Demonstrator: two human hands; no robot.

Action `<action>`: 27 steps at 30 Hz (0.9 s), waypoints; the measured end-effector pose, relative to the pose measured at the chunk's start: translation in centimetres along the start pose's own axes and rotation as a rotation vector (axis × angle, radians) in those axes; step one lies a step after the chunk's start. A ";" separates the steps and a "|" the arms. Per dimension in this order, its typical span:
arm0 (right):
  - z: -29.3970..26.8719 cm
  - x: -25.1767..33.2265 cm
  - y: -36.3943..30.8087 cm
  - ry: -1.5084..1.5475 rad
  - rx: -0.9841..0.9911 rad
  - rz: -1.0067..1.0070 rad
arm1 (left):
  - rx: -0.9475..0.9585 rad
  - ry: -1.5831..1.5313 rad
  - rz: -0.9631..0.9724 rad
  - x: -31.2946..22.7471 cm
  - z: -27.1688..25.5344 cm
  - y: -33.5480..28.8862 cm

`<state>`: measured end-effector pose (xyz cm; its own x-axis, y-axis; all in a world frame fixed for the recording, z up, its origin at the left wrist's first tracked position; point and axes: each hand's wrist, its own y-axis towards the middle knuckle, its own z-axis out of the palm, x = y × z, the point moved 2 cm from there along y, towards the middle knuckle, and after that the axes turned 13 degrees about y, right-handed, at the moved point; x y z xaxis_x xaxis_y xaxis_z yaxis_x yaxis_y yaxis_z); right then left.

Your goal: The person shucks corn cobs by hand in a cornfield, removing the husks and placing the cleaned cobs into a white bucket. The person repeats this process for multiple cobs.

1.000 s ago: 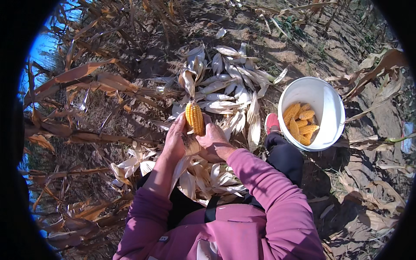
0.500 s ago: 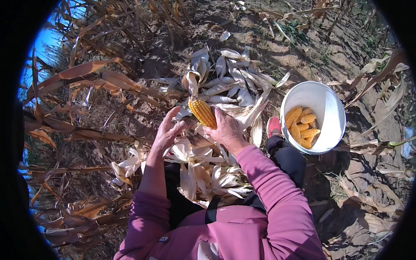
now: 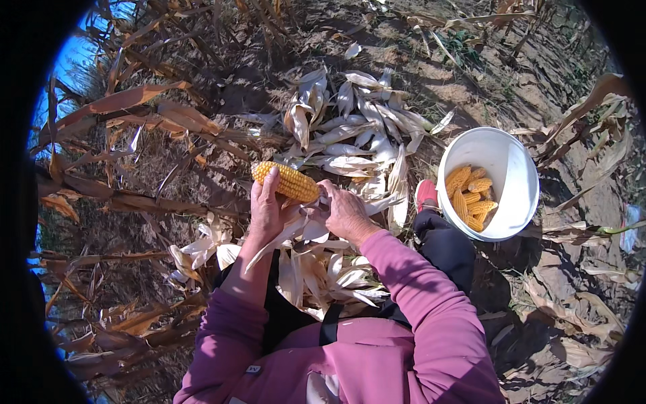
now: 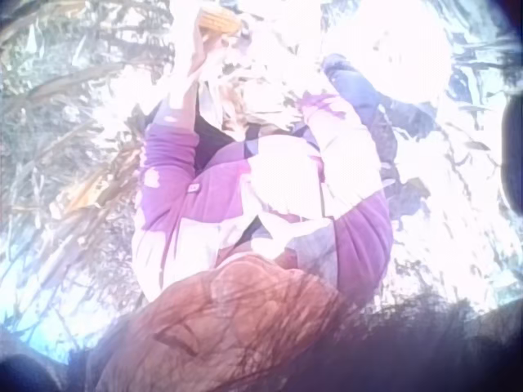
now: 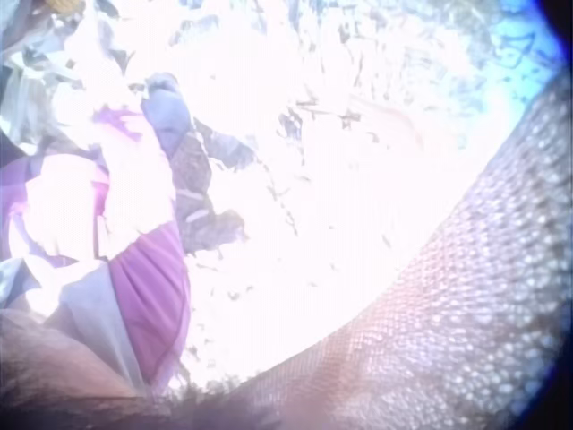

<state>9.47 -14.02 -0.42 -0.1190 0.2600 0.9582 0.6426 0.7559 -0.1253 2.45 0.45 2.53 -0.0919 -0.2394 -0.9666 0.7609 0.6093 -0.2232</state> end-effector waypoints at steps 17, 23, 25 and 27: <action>1.0 -0.9 -1.0 -0.469 0.164 -0.442 | 0.120 0.066 -0.328 1.5 -2.7 1.9; 2.4 -2.2 -1.9 -0.343 0.296 -0.439 | 0.018 -0.187 -0.275 1.3 -4.0 2.8; 2.8 -2.0 -2.7 -0.388 0.547 -0.213 | -0.016 -0.209 -0.268 1.1 -3.9 2.7; 2.7 -1.8 -2.4 -0.272 0.617 0.002 | -0.042 -0.189 -0.279 0.7 -3.6 2.5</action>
<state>6.03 -14.68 -2.50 -0.3564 0.3423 0.8694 0.1020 0.9392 -0.3280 1.99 4.53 0.79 -0.1691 -0.5350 -0.8277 0.6956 0.5302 -0.4848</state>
